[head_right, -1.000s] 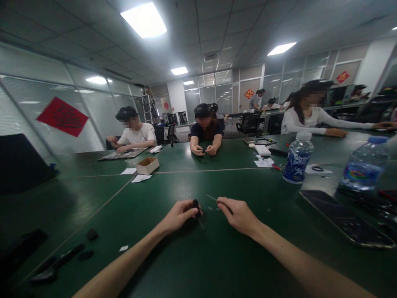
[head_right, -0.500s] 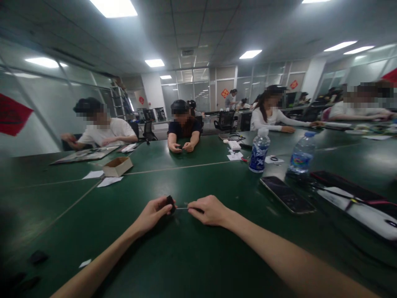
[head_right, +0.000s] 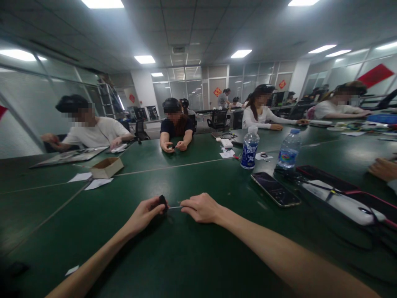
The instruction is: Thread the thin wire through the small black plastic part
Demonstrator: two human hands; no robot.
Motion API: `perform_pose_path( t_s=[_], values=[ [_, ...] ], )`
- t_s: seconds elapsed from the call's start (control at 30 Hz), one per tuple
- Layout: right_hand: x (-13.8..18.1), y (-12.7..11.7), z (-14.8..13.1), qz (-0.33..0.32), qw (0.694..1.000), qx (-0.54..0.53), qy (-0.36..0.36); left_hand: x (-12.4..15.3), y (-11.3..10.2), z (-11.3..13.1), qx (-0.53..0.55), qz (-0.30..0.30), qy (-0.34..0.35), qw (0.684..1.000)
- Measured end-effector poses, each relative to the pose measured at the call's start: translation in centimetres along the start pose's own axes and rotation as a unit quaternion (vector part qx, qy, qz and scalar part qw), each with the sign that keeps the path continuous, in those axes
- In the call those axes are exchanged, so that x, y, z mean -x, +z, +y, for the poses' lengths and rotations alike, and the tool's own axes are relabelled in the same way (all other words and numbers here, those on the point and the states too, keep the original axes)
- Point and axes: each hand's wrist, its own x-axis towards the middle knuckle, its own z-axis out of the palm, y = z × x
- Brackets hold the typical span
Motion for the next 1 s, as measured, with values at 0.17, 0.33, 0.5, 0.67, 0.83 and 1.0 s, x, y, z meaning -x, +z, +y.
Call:
perform_pose_path(
  t_s=[0.17, 0.33, 0.5, 0.67, 0.83, 1.0],
  values=[
    [0.0, 0.0, 0.1, 0.008, 1.0, 0.01, -0.004, -0.1, -0.1, -0.2, -0.008, -0.001, -0.001, 1.0],
    [0.1, 0.4, 0.3, 0.027, 1.0, -0.013, -0.001, -0.1, -0.1, -0.4, -0.001, -0.003, -0.002, 1.0],
    [0.1, 1.1, 0.7, 0.146, 0.985, -0.061, 0.063, 0.1, 0.2, -0.5, 0.023, -0.056, 0.016, 0.998],
    [0.1, 1.0, 0.5, 0.064, 0.995, -0.069, 0.039, 0.2, 0.3, -0.8, 0.08, -0.017, -0.001, 0.997],
    [0.2, 0.7, 0.3, 0.008, 0.998, -0.059, 0.024, 0.0, 0.2, -1.5, 0.088, 0.004, -0.004, 0.996],
    [0.2, 0.5, 0.1, -0.012, 0.998, -0.054, 0.018, -0.1, 0.2, -1.8, 0.091, 0.007, 0.007, 0.996]
  ],
)
